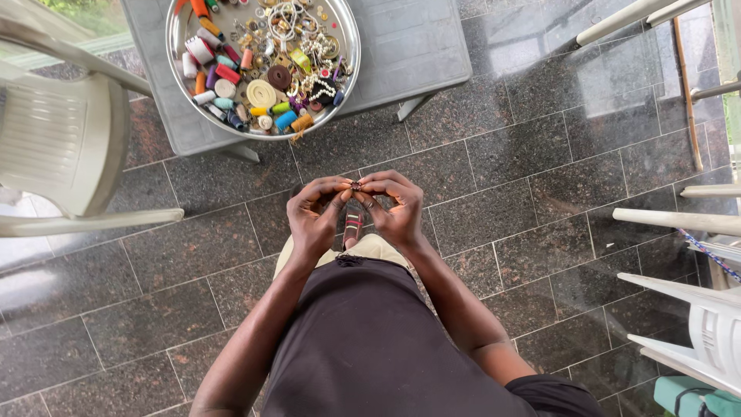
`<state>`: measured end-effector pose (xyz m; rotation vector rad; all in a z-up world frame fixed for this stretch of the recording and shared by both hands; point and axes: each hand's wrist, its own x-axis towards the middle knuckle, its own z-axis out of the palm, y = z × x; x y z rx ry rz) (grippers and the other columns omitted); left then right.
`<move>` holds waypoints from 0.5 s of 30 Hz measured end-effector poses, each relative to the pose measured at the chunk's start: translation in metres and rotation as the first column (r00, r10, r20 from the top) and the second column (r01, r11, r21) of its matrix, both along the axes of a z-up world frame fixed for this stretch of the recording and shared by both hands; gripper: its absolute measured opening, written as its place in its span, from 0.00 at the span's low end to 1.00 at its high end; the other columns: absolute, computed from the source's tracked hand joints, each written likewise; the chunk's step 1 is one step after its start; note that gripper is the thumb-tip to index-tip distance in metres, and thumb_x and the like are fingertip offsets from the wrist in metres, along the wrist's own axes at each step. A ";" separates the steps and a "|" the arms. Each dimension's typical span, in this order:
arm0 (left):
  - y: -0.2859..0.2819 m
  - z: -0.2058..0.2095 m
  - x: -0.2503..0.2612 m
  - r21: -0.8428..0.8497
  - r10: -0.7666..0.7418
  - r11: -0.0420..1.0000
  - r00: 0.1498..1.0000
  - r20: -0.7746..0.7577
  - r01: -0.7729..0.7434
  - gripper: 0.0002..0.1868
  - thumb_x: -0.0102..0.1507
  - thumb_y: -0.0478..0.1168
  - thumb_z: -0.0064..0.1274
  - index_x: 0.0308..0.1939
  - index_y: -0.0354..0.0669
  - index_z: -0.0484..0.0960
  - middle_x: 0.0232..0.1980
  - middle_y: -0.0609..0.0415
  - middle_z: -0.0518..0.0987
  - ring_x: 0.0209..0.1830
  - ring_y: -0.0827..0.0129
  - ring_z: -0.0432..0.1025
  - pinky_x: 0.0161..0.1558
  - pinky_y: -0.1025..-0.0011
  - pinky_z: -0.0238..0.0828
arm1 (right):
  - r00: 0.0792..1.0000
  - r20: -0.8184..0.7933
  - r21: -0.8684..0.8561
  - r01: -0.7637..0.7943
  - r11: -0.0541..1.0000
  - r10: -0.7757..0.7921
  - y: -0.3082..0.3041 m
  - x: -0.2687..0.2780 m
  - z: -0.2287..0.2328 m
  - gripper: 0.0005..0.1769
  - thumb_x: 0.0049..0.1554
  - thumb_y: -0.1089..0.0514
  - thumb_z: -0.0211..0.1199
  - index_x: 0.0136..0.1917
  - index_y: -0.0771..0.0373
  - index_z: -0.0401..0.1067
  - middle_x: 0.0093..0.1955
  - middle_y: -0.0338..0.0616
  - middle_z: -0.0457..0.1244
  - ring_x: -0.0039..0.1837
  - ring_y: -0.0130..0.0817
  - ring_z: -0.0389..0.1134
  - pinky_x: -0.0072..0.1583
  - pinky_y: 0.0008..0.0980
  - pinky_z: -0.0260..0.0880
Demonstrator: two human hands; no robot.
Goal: The person sorts through a collection of craft supplies, including spools of thread and jewelry components, on a tray. They pick up and examine various items, such as thread spools and a beaded necklace, before placing them into a container or back onto the tray.
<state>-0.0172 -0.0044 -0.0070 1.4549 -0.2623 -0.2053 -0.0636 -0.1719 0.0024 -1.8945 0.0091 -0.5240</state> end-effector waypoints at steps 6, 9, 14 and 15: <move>0.000 -0.014 -0.017 -0.176 0.003 0.983 0.969 -0.246 -0.047 0.05 0.67 0.27 0.58 0.46 0.30 0.84 0.50 0.49 0.84 0.50 0.70 0.79 0.56 0.72 0.79 | 0.993 -0.030 0.234 -0.103 0.967 0.113 -0.003 -0.018 -0.008 0.13 0.55 0.64 0.74 0.53 0.65 0.77 0.53 0.45 0.68 0.53 0.30 0.74 0.55 0.27 0.80; 0.009 -0.016 -0.022 -0.268 -0.061 0.962 0.917 -0.393 -0.051 0.08 0.66 0.30 0.58 0.48 0.32 0.84 0.46 0.49 0.85 0.46 0.68 0.81 0.53 0.70 0.80 | 0.991 0.076 0.215 -0.127 0.968 0.113 0.000 -0.023 -0.012 0.14 0.58 0.63 0.74 0.57 0.63 0.77 0.55 0.44 0.68 0.53 0.29 0.74 0.55 0.27 0.81; 0.023 -0.026 -0.028 -0.362 -0.165 0.932 0.896 -0.412 0.005 0.08 0.67 0.31 0.60 0.49 0.30 0.84 0.46 0.50 0.85 0.45 0.72 0.79 0.54 0.72 0.80 | 0.990 0.089 -0.027 -0.106 0.994 0.108 0.016 -0.032 0.005 0.19 0.55 0.61 0.76 0.59 0.63 0.77 0.54 0.44 0.68 0.51 0.29 0.73 0.50 0.26 0.77; 0.027 -0.028 -0.031 -0.353 -0.170 0.936 0.896 -0.411 0.015 0.08 0.66 0.31 0.60 0.49 0.30 0.84 0.46 0.50 0.85 0.46 0.72 0.79 0.54 0.72 0.80 | 0.991 0.070 -0.068 -0.106 0.992 0.111 0.021 -0.035 0.008 0.20 0.54 0.60 0.76 0.59 0.63 0.77 0.54 0.44 0.68 0.50 0.29 0.72 0.49 0.27 0.75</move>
